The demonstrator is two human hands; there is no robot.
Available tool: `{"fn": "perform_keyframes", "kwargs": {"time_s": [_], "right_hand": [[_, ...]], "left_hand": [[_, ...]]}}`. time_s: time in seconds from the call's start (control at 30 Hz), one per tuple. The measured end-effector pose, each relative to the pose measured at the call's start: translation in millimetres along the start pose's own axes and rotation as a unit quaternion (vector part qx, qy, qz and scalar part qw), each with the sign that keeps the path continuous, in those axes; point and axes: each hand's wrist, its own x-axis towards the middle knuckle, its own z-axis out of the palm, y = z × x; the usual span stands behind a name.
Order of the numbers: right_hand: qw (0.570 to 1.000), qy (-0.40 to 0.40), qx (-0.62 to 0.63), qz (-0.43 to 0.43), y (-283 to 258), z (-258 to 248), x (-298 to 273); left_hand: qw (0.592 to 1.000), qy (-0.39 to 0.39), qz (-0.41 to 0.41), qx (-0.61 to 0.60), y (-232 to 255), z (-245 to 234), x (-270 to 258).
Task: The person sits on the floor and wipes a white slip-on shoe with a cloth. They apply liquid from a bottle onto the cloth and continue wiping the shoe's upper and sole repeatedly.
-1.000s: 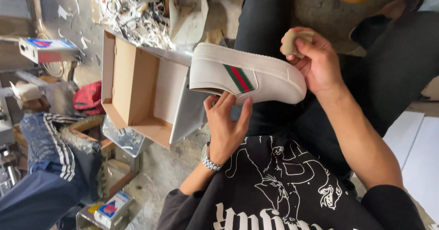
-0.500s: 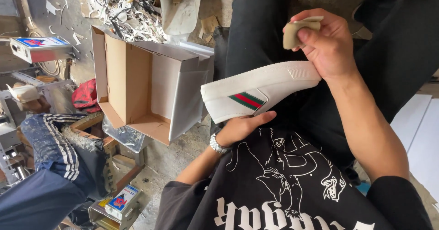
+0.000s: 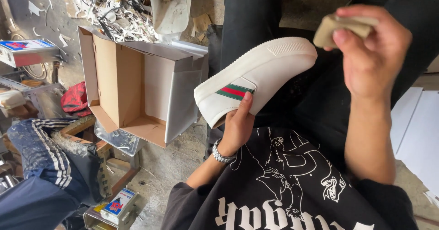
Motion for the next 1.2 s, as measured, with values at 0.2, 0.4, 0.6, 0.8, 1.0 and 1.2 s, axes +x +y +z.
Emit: {"fn": "perform_keyframes", "kwargs": {"time_s": [0.2,0.4,0.6,0.8,1.0,1.2], "right_hand": [[0.984,0.006,-0.178,0.031,-26.5,7.9,-35.9],[0.961,-0.036,-0.274,-0.011,-45.0,31.5,-35.6],[0.915,-0.199,-0.311,-0.165,-36.0,76.1,-47.5],[0.896,-0.084,-0.415,-0.131,-15.9,66.9,-46.1],[0.899,-0.013,-0.381,-0.215,10.0,52.6,-46.1],[0.935,-0.086,-0.260,-0.226,1.2,69.5,-56.4]], "left_hand": [[0.983,0.040,-0.012,0.177,1.3,16.5,-19.5],[0.974,0.026,-0.061,0.216,8.5,29.1,-20.0],[0.708,-0.189,0.485,0.478,-129.9,-36.0,34.4],[0.408,-0.006,0.539,0.737,-95.2,-26.8,16.7],[0.785,-0.053,0.322,0.526,-95.9,-11.9,13.8],[0.271,-0.113,0.639,0.711,-74.5,-25.1,30.8]]}}
